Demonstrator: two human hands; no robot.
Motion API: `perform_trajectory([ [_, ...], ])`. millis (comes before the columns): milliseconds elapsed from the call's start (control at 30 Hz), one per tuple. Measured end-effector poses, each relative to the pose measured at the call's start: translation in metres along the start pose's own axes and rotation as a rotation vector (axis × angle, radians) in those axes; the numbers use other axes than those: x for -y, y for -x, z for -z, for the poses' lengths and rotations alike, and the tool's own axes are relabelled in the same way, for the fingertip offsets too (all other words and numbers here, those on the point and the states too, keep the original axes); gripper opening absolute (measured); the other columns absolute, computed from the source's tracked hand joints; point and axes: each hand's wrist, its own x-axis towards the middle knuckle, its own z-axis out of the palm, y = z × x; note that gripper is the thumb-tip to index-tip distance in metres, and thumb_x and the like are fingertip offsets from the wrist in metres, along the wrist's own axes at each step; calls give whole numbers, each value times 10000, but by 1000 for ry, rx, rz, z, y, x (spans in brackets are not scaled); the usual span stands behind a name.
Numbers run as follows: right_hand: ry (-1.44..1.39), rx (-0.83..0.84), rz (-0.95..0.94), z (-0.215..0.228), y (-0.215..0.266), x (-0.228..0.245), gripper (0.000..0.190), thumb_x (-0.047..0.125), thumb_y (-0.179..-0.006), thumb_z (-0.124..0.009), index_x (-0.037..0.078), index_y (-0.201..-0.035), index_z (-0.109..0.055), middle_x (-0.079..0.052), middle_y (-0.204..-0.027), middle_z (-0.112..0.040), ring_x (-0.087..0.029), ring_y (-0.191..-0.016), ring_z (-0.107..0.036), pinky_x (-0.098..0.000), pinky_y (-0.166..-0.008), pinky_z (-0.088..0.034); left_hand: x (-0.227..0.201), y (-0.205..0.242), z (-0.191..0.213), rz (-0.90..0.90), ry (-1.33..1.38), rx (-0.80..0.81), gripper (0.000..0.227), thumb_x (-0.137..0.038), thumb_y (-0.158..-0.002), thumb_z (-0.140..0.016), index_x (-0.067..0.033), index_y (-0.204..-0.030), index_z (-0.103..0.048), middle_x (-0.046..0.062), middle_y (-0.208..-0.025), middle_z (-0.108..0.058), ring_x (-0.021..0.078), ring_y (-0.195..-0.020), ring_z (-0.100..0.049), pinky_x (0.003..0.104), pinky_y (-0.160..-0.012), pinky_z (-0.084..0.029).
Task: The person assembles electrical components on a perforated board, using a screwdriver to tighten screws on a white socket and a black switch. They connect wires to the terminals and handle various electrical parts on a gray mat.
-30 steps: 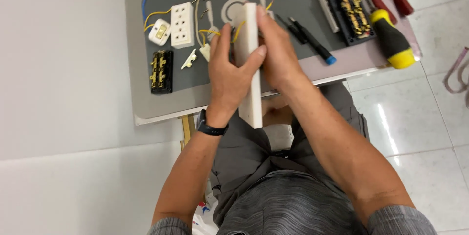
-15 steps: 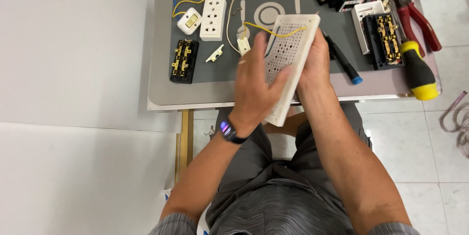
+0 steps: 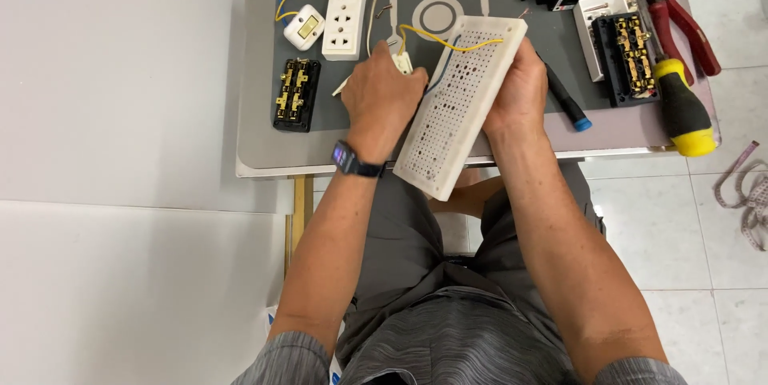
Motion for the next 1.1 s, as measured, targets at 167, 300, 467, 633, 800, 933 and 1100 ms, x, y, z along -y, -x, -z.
perform_trajectory([
  [167,-47,11,-73,-4,6,8,164,124,-783,-615,43,-641,-608,-124,-658,-640,-276,-618,-620,-381,-564,-491,3,-10,10,86,295,87,808,-402,-709,-632,-63,-1421,-455,58,-1308,-619,191,-1160,-594,324,-1004,-442],
  [300,-32,56,-195,-3,8,16,230,233,-822,-610,79,-651,-613,-93,-647,-619,-255,-589,-599,-381,-549,-472,8,-4,21,85,1109,-3,646,-98,-698,-749,18,-1310,-577,61,-939,-715,120,-668,-636,240,-440,-550],
  [467,-51,257,-353,16,-17,13,267,271,-774,-593,32,-819,-705,-146,-800,-702,-290,-702,-661,-370,-628,-503,7,7,28,-332,1250,-46,395,-4,-815,-723,-89,-1190,-630,25,-975,-625,123,-827,-544,272,-688,-553],
  [633,-92,365,-491,18,-6,17,256,272,-794,-624,29,-835,-690,-120,-772,-691,-264,-687,-657,-346,-629,-499,-22,40,68,-795,759,22,568,56,-901,-593,-13,-1435,-414,124,-1482,-475,228,-1419,-448,335,-1237,-393],
  [800,-88,342,-507,33,26,15,237,263,-799,-624,34,-822,-681,-117,-756,-683,-258,-671,-651,-345,-618,-497,-22,70,92,-969,438,86,579,-75,-958,-725,-75,-1445,-412,111,-1358,-551,203,-1157,-532,304,-998,-462],
  [933,-62,291,-563,69,69,2,220,254,-804,-625,40,-810,-672,-114,-739,-675,-252,-655,-646,-344,-607,-494,-19,103,79,-1021,227,37,412,17,-789,-630,-56,-1191,-579,101,-1063,-647,254,-892,-527,376,-829,-416],
  [1100,-19,248,-636,115,128,-13,204,245,-809,-626,45,-797,-663,-111,-722,-667,-246,-638,-640,-343,-596,-492,6,127,56,-874,134,480,204,-80,-837,-666,-101,-986,-529,86,-1248,-569,269,-1120,-584,371,-866,-433],
])
